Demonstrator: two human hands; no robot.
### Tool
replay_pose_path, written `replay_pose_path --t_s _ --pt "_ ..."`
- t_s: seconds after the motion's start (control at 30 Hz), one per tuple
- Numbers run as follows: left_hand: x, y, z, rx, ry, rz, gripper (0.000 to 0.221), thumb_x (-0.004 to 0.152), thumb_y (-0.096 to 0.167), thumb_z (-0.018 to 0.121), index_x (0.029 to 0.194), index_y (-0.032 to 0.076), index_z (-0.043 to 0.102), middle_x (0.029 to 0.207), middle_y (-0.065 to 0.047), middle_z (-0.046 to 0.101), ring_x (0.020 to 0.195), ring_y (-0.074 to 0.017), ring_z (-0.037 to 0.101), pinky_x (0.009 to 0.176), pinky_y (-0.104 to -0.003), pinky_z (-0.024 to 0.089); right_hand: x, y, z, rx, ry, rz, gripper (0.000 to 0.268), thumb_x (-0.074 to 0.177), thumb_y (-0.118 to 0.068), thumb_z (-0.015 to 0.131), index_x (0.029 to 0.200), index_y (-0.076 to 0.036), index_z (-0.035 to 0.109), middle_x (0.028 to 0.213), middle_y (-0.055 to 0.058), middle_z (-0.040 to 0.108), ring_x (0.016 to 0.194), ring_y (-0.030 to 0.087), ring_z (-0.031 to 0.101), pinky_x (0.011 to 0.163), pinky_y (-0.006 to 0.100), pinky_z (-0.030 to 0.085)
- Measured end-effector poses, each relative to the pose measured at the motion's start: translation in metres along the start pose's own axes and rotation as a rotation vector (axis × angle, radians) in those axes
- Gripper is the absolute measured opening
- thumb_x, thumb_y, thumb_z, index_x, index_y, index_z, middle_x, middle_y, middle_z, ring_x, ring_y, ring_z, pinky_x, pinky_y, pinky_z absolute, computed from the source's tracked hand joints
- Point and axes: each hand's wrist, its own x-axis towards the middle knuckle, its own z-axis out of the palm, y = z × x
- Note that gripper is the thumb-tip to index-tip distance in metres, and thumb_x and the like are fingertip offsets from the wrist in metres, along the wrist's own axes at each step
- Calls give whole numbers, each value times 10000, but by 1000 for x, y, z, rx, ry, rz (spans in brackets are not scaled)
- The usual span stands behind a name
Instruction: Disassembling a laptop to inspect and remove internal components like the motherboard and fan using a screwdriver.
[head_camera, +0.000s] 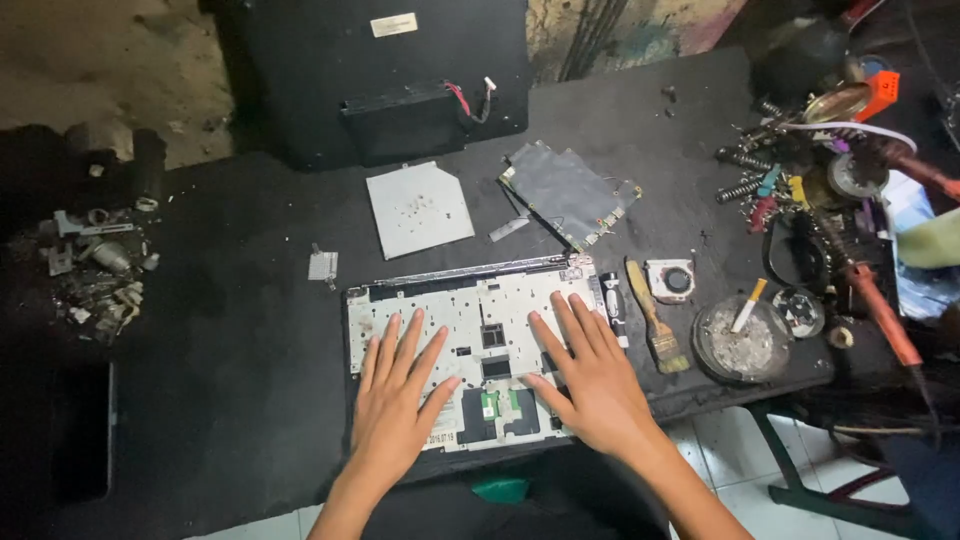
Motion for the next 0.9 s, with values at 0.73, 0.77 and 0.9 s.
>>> replay_pose_path --t_s 0.73,0.77,0.9 --pt "2 12 -14 -142 -82 -151 534 1028 426 579 1500 184 528 1677 -90 302 1569 -310 154 1264 -497 47 -6 1 3 -81 -154 27 677 1023 -500 511 1598 -164 390 1632 225 338 1546 410 232 1247 538 148" --pt "1 13 -15 -147 -87 -155 538 1026 441 575 1498 186 531 1677 -84 305 1571 -305 155 1268 -492 46 -6 0 3 -82 -149 31 677 1021 -498 513 1594 -159 395 1627 232 345 1545 416 238 1247 540 150" --pt "-2 15 -17 -165 -92 -173 548 1027 475 554 1499 197 530 1678 -74 306 1577 -296 148 1274 -491 43 -8 -1 3 -106 -142 33 665 1016 -491 520 1578 -149 421 1618 235 364 1543 409 262 1256 539 160"
